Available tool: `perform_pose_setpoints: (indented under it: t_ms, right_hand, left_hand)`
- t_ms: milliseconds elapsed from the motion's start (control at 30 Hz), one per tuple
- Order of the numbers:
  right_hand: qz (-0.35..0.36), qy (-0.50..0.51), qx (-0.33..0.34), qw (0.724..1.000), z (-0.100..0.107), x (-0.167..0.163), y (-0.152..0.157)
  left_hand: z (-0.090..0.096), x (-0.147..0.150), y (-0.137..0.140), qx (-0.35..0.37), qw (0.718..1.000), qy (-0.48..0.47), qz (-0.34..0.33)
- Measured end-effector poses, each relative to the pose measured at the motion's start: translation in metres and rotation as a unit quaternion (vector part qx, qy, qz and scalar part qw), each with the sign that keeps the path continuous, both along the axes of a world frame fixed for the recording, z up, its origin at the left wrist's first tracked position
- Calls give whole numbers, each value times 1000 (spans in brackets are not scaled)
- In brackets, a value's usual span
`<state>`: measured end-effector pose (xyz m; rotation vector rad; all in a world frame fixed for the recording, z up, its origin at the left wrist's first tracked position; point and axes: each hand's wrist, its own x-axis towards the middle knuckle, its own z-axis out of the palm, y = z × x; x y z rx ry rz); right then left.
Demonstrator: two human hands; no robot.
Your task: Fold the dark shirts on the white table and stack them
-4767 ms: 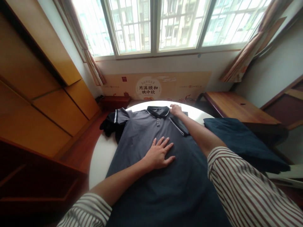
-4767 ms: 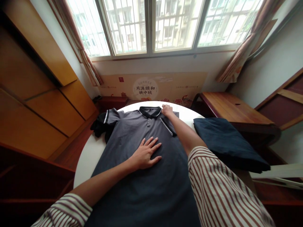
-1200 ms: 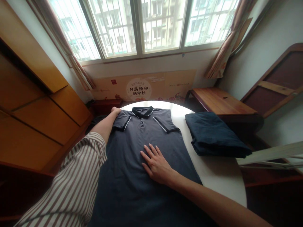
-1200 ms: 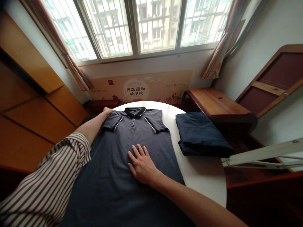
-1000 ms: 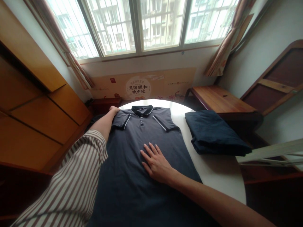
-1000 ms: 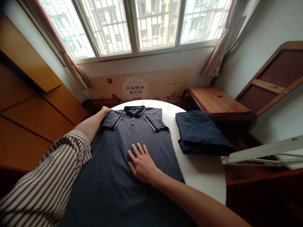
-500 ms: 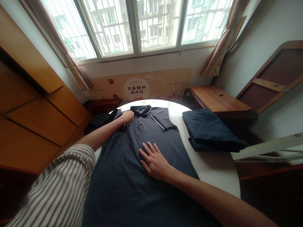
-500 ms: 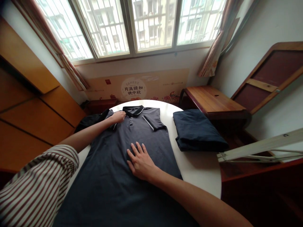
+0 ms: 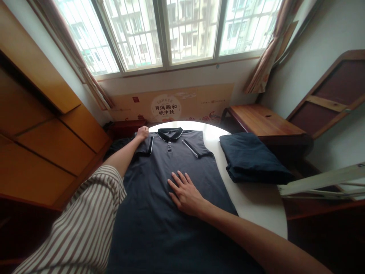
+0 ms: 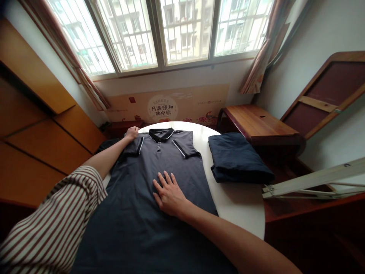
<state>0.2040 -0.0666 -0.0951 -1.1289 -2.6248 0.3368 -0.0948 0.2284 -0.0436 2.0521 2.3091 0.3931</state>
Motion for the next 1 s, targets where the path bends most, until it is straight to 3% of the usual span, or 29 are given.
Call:
perform_pose_setpoints:
  t_ms: [167, 267, 367, 433, 500, 667, 833, 1000]
  right_hand:
    - [0, 2, 8, 1000, -1, -1, 0]
    - [0, 3, 9, 1000, -2, -1, 0]
    - [0, 5, 9, 1000, -2, -1, 1]
    - [0, 7, 13, 1000, -3, -1, 1]
    - [-1, 7, 17, 1000, -3, -1, 1]
    - [-5, 1, 23, 1000, -4, -2, 0]
    - [-10, -2, 24, 1000, -4, -3, -1]
    - [-10, -5, 17, 1000, -1, -4, -1]
  left_hand:
    - [19, -35, -23, 0, 999, 21, 28]
    - [21, -36, -49, 11, 999, 41, 5]
    - [9, -19, -86, 23, 990, 77, -114]
    - [-6, -5, -113, 28, 964, 120, -234]
    - [-20, 6, -136, 47, 941, 152, -300]
    - [-34, 13, -157, 90, 941, 135, -297]
    - [-32, 12, -153, 108, 942, 105, -301]
    - [-33, 6, -146, 154, 956, 62, -241]
